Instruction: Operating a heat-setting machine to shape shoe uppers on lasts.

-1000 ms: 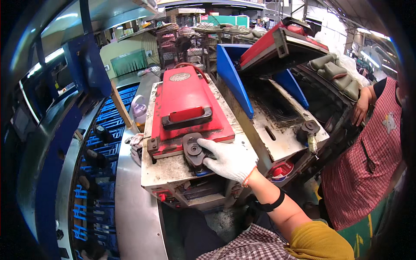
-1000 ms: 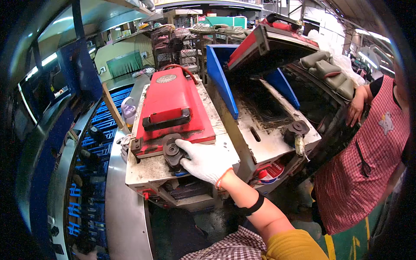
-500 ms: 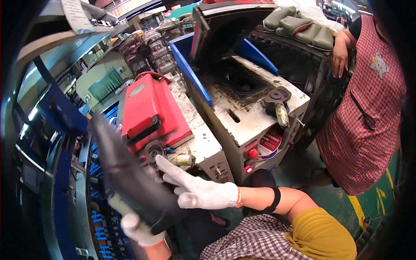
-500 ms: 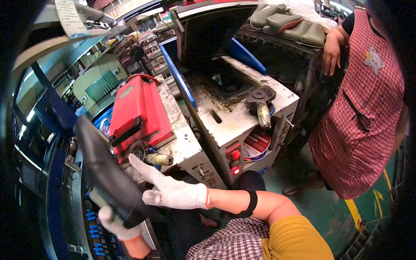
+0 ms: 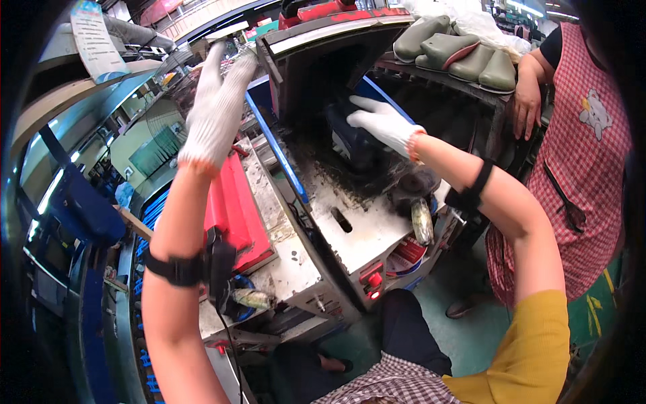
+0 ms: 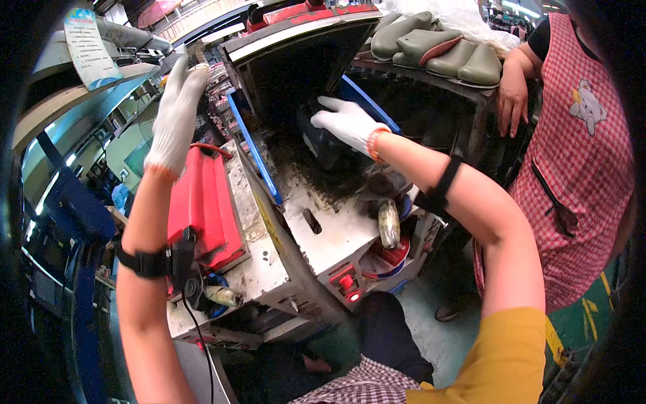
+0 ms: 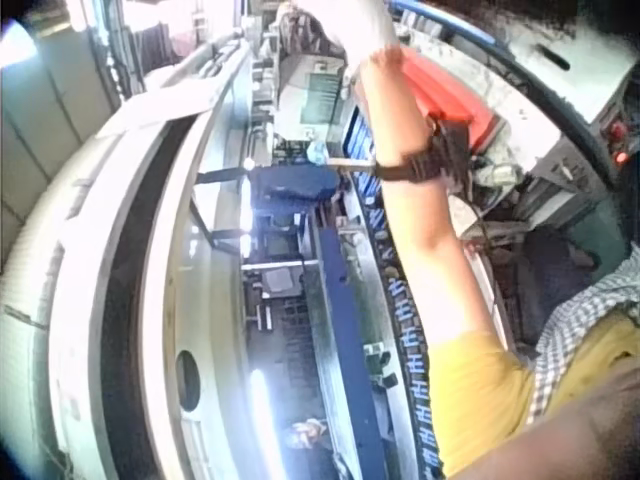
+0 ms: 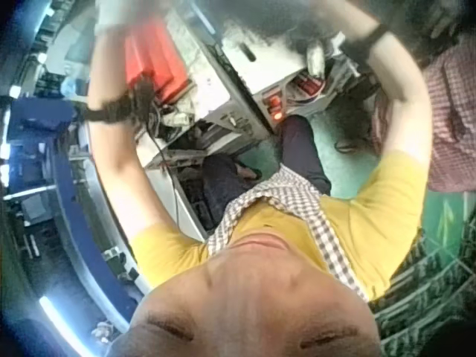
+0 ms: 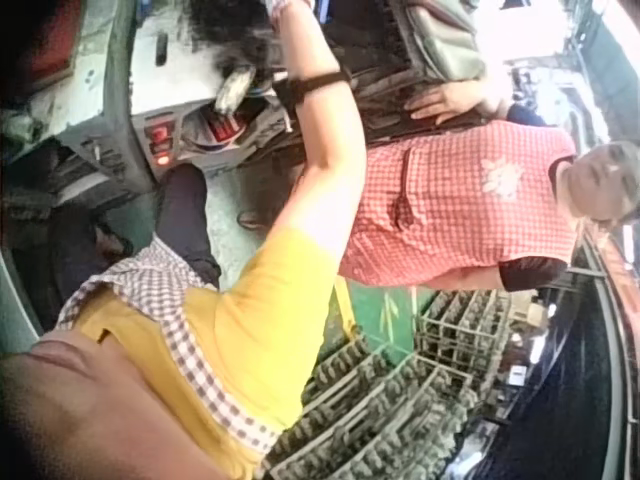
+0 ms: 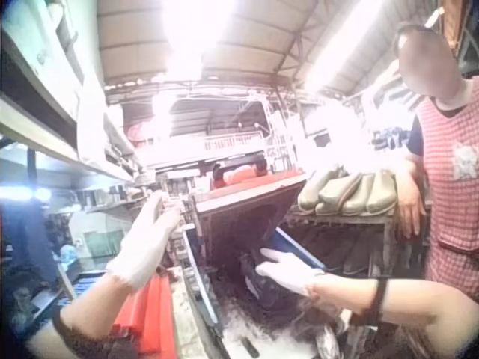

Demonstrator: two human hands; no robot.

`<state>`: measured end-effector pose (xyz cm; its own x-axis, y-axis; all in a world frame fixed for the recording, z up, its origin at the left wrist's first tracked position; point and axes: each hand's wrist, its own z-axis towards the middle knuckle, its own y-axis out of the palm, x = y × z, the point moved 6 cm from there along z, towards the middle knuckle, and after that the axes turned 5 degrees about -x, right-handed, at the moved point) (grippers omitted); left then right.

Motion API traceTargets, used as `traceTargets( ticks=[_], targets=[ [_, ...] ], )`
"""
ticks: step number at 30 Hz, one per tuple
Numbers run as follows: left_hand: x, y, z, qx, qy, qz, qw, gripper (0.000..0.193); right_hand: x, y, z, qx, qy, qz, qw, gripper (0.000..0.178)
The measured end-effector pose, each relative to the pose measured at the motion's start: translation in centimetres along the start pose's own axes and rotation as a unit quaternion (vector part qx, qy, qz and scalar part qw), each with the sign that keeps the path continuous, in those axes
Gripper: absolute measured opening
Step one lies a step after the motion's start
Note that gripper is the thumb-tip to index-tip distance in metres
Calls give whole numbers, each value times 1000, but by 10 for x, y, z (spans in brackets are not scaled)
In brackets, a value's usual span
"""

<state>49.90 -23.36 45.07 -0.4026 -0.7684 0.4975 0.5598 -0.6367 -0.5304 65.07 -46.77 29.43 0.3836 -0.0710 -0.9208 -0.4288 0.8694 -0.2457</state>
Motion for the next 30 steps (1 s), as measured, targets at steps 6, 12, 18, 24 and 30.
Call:
traceTargets(
  ticks=[6, 12, 18, 24, 30],
  targets=[
    [30, 48, 104, -16, 131, 198, 971, 79, 74, 18, 71, -116, 31, -444, 888, 83],
    [85, 63, 129, -179, 94, 311, 929, 49, 112, 26, 76, -212, 106, -501, 832, 98],
    [42, 88, 158, -203, 74, 16, 976, 29, 104, 22, 68, -219, 109, -482, 841, 105],
    [29, 105, 112, -139, 131, 105, 976, 67, 36, 17, -12, -232, -56, -460, 855, 73],
    [34, 165, 17, -71, 197, 148, 967, 34, -14, 20, -165, -147, -194, -393, 887, 36]
  ],
)
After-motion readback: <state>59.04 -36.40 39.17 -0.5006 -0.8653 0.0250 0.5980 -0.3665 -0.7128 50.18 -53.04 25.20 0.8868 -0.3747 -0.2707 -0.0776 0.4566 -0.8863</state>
